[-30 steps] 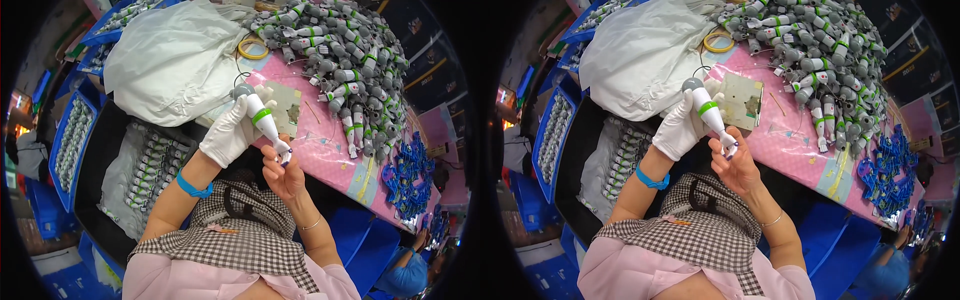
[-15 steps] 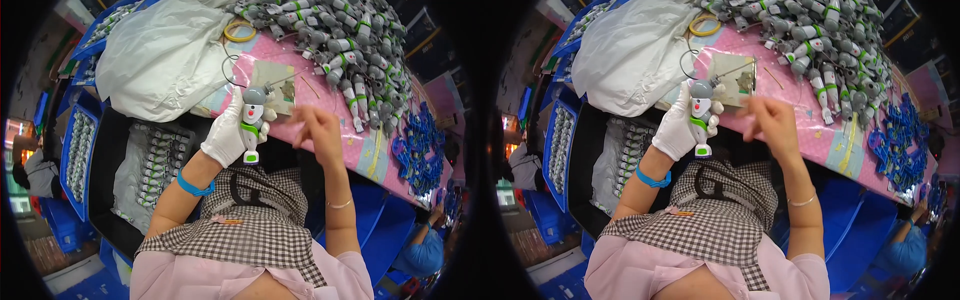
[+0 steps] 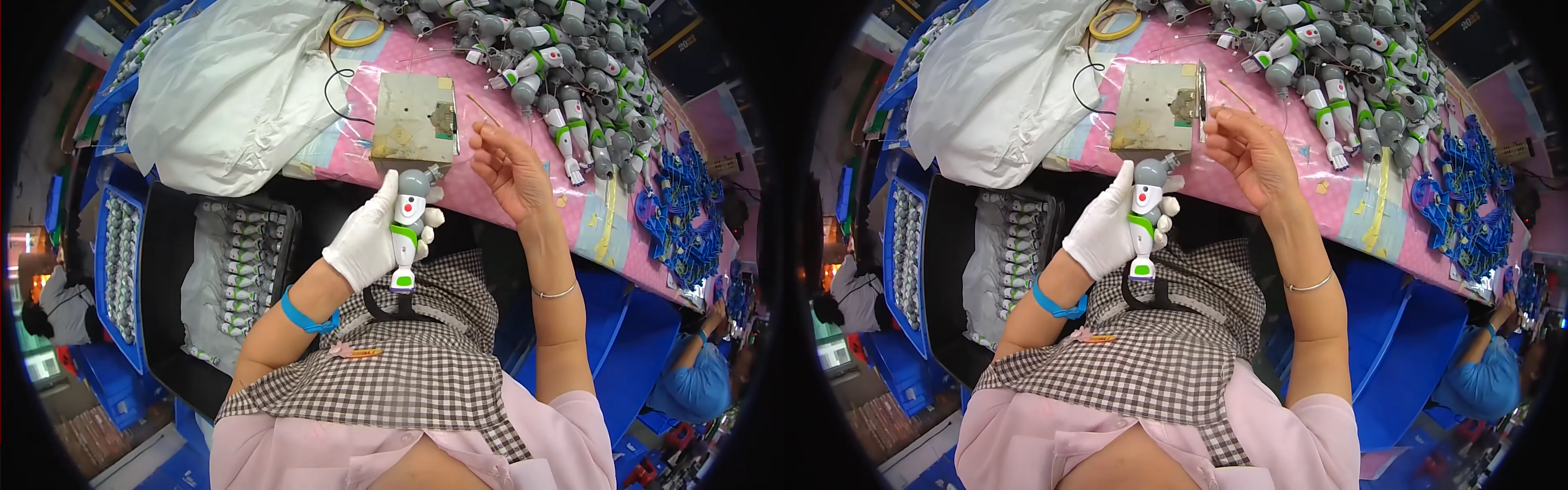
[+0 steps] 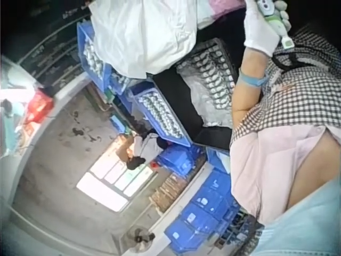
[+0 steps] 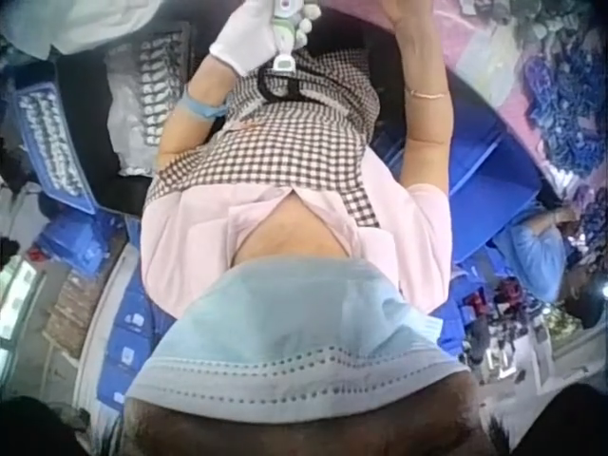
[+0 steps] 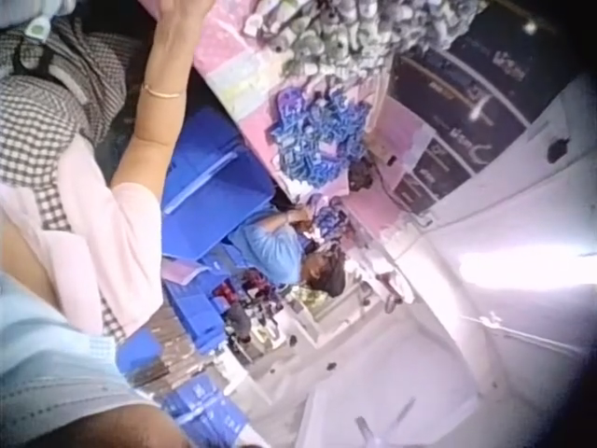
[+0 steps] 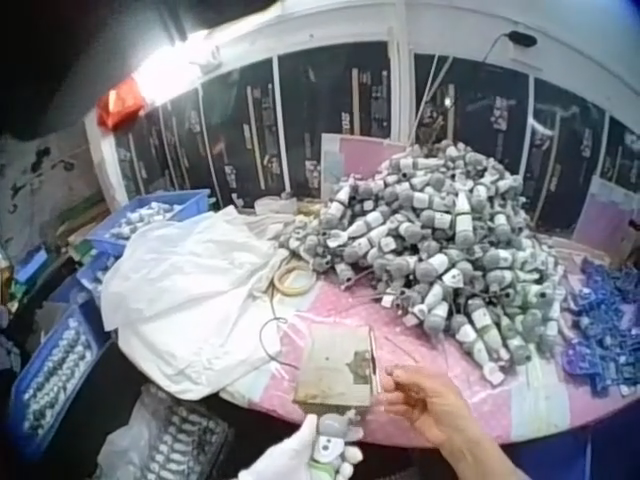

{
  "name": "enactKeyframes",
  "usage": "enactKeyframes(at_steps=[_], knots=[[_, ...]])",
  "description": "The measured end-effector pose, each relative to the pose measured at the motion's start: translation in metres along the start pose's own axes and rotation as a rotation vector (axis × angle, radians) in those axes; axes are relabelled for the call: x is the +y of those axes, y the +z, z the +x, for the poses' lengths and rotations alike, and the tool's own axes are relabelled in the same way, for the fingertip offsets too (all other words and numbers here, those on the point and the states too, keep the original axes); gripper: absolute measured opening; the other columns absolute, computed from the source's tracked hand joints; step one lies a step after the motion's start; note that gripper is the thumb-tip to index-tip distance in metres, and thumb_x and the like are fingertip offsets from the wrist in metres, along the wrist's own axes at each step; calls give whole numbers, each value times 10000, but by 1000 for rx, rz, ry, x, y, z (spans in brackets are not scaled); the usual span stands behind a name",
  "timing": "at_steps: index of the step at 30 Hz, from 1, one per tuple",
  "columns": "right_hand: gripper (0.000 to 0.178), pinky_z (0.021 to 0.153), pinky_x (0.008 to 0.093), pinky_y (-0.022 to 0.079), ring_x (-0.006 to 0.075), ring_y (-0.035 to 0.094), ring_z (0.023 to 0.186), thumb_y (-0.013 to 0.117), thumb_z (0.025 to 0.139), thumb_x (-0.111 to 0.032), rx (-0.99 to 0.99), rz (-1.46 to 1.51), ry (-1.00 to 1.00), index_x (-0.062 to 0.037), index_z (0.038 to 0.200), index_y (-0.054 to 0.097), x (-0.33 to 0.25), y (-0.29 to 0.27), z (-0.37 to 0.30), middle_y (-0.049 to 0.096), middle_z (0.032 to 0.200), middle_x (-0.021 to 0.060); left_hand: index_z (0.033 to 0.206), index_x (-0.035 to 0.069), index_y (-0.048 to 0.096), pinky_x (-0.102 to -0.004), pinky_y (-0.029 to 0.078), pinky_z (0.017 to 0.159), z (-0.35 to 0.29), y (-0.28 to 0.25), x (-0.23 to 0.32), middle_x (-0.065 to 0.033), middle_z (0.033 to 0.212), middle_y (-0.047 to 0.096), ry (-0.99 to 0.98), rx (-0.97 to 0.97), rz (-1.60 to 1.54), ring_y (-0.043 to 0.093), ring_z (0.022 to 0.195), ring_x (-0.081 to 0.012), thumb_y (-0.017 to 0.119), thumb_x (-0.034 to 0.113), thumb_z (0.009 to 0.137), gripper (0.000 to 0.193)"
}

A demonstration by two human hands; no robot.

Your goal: Assembling and testing plastic toy figurines, specifically Buzz Lightyear models, at a factory workbench using a fixture.

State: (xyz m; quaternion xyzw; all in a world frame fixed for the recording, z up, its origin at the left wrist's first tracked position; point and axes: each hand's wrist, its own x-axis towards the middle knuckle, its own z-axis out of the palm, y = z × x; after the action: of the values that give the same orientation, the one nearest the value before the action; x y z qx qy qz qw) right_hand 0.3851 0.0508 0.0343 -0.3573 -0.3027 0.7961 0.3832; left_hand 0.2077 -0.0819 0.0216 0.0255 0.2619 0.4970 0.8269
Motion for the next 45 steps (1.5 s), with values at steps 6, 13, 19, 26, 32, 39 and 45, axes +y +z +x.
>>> enactKeyframes(at_steps=[6,13,19,26,32,39,45], knots=[[158,504,198,395,47,518,576,635,822,-129,6,-859,-403,6,899,667,16,1,12,640,755,14,1155,33,509,-241,466,689,-7,19,-9,-28,921,576,128,144,706,552,772,-95,624,267,843,406],[138,501,249,405,98,516,535,639,770,-106,-26,-1247,-780,14,825,681,2,12,19,644,696,72,1114,-9,526,-226,479,701,3,29,17,-53,895,612,369,214,768,591,784,-97,647,188,841,358],[156,512,294,423,149,533,533,639,735,-114,-120,-1416,-696,18,808,680,-16,14,27,638,691,104,1157,-13,510,-271,509,750,7,29,32,-76,1004,602,263,96,656,615,865,-150,636,214,866,389],[163,516,267,404,104,501,524,636,715,-117,-221,-1420,-514,41,752,657,-31,23,35,583,578,67,1073,-38,550,-323,531,782,13,26,36,-94,937,621,242,79,537,635,834,-192,625,172,870,301],[196,458,232,322,45,413,511,643,725,-153,-380,-1419,-167,34,669,624,-50,27,60,510,541,-17,1054,-44,555,-323,535,770,17,21,33,-96,911,624,269,67,474,640,810,-200,613,168,878,282],[210,432,216,338,52,435,472,637,800,-213,-92,-808,-159,-10,747,637,-28,12,28,520,562,-5,1045,-16,546,-331,543,749,12,23,30,-82,916,617,234,44,427,634,815,-182,600,192,889,266],[299,477,200,414,60,541,536,615,862,-284,196,-804,-406,7,906,674,-31,-13,30,612,663,30,1085,21,507,-309,541,716,-17,25,37,-69,938,600,417,173,435,609,771,-135,585,233,904,290]])
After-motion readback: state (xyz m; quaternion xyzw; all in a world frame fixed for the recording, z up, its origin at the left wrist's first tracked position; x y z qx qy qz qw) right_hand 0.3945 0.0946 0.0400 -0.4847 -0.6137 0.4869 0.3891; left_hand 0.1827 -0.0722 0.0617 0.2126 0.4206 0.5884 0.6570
